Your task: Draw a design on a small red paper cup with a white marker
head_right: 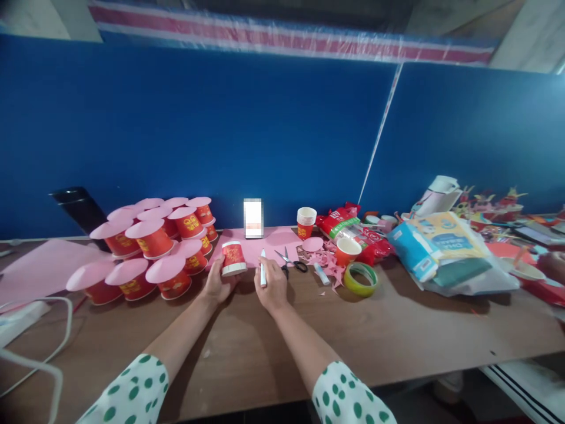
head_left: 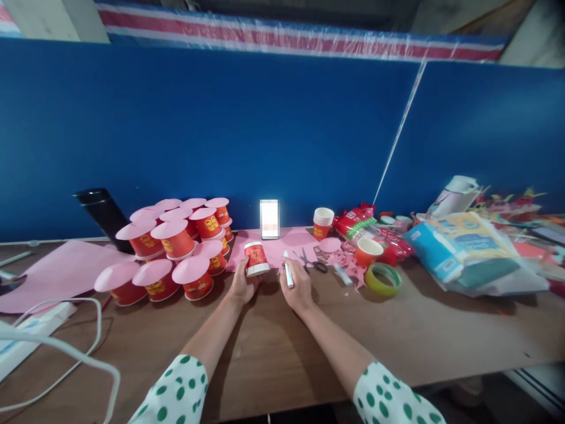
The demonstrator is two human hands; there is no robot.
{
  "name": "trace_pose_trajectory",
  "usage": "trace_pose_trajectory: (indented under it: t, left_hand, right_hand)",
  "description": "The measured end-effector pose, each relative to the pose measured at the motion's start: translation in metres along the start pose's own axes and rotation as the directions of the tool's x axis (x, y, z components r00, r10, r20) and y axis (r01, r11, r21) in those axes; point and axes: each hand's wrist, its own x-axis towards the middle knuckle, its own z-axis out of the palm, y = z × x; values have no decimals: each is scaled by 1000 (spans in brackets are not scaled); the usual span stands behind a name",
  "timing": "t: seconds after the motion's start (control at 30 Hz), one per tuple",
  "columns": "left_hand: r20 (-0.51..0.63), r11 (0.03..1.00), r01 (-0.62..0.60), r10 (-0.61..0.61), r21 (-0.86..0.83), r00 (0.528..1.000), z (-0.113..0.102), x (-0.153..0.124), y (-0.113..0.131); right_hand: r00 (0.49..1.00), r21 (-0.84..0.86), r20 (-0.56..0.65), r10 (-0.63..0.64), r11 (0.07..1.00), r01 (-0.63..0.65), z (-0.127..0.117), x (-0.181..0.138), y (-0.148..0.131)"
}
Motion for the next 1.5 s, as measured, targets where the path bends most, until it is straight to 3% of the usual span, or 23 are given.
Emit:
trace_pose_trajectory:
  t: [0.2, 0.43, 0.77, 1.13, 1.37, 1.5]
  left_hand:
    - [64, 998, 12, -16, 55, 998, 2, 3, -4]
    - [-46, 999, -9, 11, 34, 999, 4, -3, -3]
    - [-80, 990, -102, 109, 95, 991, 9, -18, -9]
    - [-79, 983, -162, 169, 91, 982, 1, -34, -16]
    - [-93, 993, -109, 113, 49, 989, -1, -36, -9]
    - [-92, 993, -115, 118, 30, 989, -6, -34, -9]
  right_hand:
    - [998, -74, 61, -23, 997, 28, 1, 0, -1]
    - [998, -171, 56, -7, 985, 17, 3, 0, 1]
    - [999, -236, 26, 44, 971, -37, 5, -1, 1]
    - [999, -183, 43, 34, 983, -26, 0, -5, 4]
    - [999, -152, 41, -23, 988, 29, 3, -5, 8]
    - [997, 40, -33, 65, 997, -64, -3, -3, 2]
